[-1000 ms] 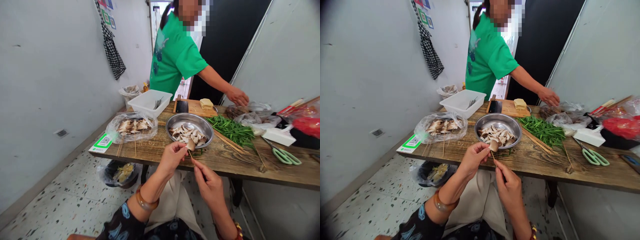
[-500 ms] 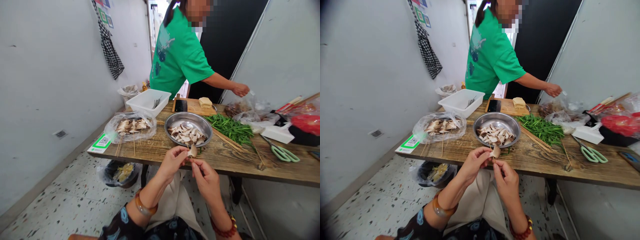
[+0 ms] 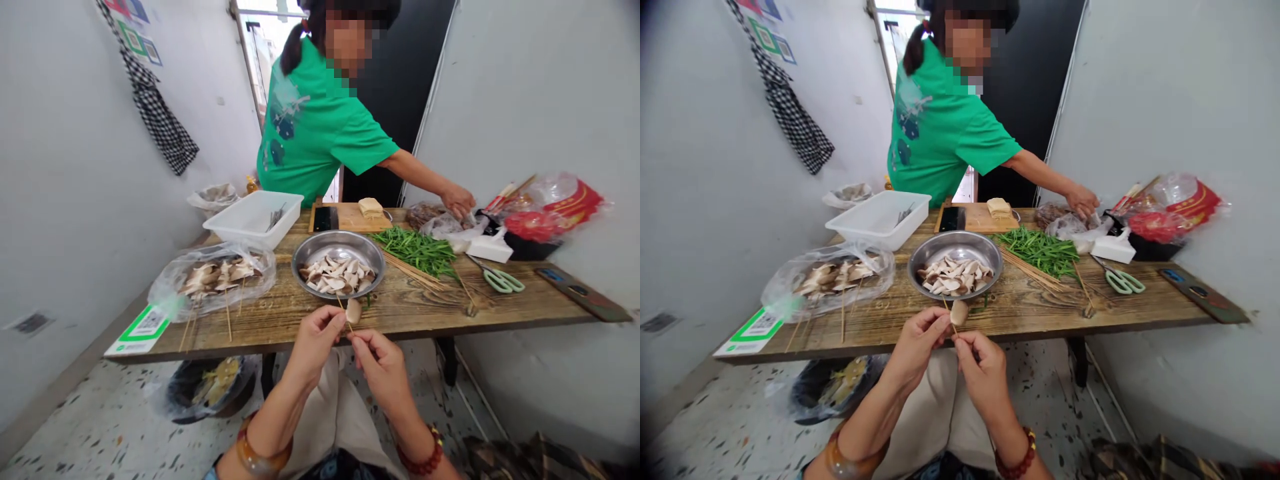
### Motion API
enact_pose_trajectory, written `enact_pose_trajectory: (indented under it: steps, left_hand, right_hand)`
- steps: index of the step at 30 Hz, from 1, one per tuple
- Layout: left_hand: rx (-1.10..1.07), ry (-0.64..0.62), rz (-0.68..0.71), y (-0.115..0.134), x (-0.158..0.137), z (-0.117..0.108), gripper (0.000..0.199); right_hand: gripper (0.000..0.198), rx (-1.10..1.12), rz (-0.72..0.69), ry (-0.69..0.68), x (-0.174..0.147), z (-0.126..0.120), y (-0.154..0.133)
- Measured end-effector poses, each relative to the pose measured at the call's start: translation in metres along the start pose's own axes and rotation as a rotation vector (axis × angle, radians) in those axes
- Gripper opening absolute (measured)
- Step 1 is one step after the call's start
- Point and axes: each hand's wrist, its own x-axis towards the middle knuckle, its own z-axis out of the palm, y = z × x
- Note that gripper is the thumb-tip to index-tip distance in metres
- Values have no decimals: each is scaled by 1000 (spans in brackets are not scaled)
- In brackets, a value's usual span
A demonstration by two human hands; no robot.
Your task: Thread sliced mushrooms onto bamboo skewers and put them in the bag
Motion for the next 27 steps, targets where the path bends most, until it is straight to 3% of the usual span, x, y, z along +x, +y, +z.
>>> enact_pose_trajectory:
  steps: [7, 12, 17, 22, 27]
  left_hand:
    - [92, -86, 92, -6, -6, 16, 23]
    - [130, -128, 62, 0, 0, 22, 22]
    - [256, -8, 186, 25, 31, 8, 27]
    - [626, 49, 411, 41, 76, -9, 19]
    - [1029, -52, 519, 42, 114, -3, 16]
  right_hand:
    - [28, 56, 29, 40, 4, -8, 0]
    - [29, 112, 92, 50, 3, -19, 7]
    - [30, 192, 126, 217, 21, -38, 21]
    - [33, 323, 150, 322, 51, -45, 40]
    - [35, 326, 150, 307, 65, -41, 50]
